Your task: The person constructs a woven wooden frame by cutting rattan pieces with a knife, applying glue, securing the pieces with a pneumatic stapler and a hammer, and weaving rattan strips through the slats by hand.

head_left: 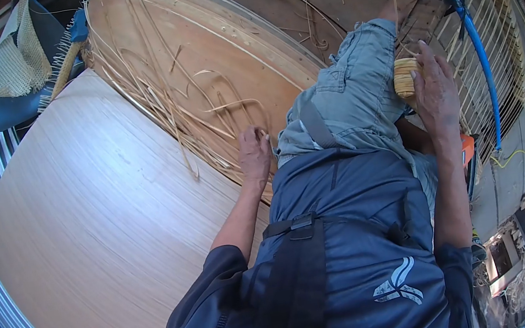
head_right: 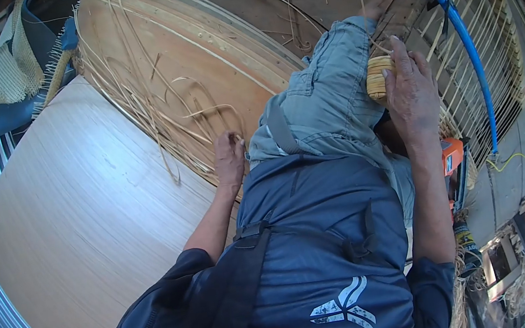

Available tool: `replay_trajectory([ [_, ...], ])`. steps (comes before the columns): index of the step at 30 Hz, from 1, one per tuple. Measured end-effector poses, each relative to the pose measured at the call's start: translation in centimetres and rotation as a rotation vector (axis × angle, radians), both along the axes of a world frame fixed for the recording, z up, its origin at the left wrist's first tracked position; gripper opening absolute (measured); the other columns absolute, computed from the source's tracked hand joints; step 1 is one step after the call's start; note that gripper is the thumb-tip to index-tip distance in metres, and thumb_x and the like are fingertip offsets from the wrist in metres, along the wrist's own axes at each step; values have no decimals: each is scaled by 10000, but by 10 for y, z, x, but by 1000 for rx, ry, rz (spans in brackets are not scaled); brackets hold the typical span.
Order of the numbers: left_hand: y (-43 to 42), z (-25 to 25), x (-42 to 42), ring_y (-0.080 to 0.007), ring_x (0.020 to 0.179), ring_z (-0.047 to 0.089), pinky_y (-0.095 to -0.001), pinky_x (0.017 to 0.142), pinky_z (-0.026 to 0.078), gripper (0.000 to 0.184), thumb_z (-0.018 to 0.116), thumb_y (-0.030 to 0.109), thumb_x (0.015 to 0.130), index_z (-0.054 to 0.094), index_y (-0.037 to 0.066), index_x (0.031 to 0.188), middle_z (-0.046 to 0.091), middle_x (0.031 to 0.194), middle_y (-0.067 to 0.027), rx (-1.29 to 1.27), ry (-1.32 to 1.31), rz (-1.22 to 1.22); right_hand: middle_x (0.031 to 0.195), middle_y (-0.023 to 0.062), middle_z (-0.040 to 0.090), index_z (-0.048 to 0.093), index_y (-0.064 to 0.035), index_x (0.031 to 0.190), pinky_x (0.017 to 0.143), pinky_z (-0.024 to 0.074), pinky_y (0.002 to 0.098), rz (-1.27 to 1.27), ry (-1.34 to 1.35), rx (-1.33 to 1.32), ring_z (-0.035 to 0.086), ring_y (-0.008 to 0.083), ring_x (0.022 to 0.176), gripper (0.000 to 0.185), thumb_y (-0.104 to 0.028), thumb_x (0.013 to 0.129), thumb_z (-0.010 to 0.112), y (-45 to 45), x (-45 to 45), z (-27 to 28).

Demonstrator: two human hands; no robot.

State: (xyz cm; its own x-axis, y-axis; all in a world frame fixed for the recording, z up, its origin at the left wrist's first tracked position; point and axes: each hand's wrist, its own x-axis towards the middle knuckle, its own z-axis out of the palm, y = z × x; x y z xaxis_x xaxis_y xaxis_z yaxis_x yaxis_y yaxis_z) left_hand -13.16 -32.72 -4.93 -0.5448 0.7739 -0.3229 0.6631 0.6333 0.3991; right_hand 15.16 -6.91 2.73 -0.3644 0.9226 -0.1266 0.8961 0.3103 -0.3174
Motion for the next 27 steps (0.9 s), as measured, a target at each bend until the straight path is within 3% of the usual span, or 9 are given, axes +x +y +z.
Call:
replay_trajectory([
  [11,-15,-12,-2,-303,889,531,-373,790,451,296,597,84,800,500,57,1079,491,999,-146,137,15,-105,1154,126,562,384,-144,1317,951,409,421,-41,-8,-52,452,323,1167,432,-152,896,483,1,-1,5],
  [13,-14,-14,0,-337,915,521,-405,775,447,276,596,83,787,494,62,1042,487,990,-156,73,-27,-49,1137,133,574,395,-140,1309,947,413,416,-21,19,-36,470,333,1146,425,-117,891,467,2,1,2],
  [17,-14,-16,-3,-316,843,517,-388,736,441,280,631,53,747,500,34,993,495,956,-148,62,19,-41,1118,151,584,414,-136,1296,936,419,415,27,87,5,491,352,1111,430,-84,872,460,5,7,-1],
  [19,-19,-23,-10,-313,806,518,-391,706,435,216,636,68,749,513,33,924,509,886,-145,131,140,-192,1098,146,590,426,-131,1290,932,412,412,-36,263,-127,501,358,1090,455,-66,841,466,10,10,-3],
  [20,-20,-22,-8,-314,799,512,-392,708,430,175,619,80,766,511,29,895,508,858,-148,102,84,-135,1087,142,590,430,-123,1286,920,411,413,-42,235,-93,506,352,1076,457,-66,834,468,9,12,-7],
  [23,-13,-3,-12,-270,718,510,-359,679,431,112,589,93,817,507,17,822,500,755,-130,-8,-34,-12,1058,138,590,429,-108,1285,898,408,413,-68,166,-51,510,334,1053,452,-69,836,463,8,13,-3],
  [25,12,27,-17,-214,668,494,-315,654,429,105,567,101,855,511,14,837,498,738,-104,36,-58,72,1038,138,590,423,-100,1289,888,405,413,-74,162,-57,511,322,1044,446,-72,845,456,8,13,-6],
  [27,65,61,-6,-191,674,488,-300,655,427,100,560,103,864,517,14,850,500,744,-96,140,-127,68,1053,86,592,459,-113,1220,859,454,368,-23,141,-14,543,286,985,409,-29,823,509,8,14,-13],
])
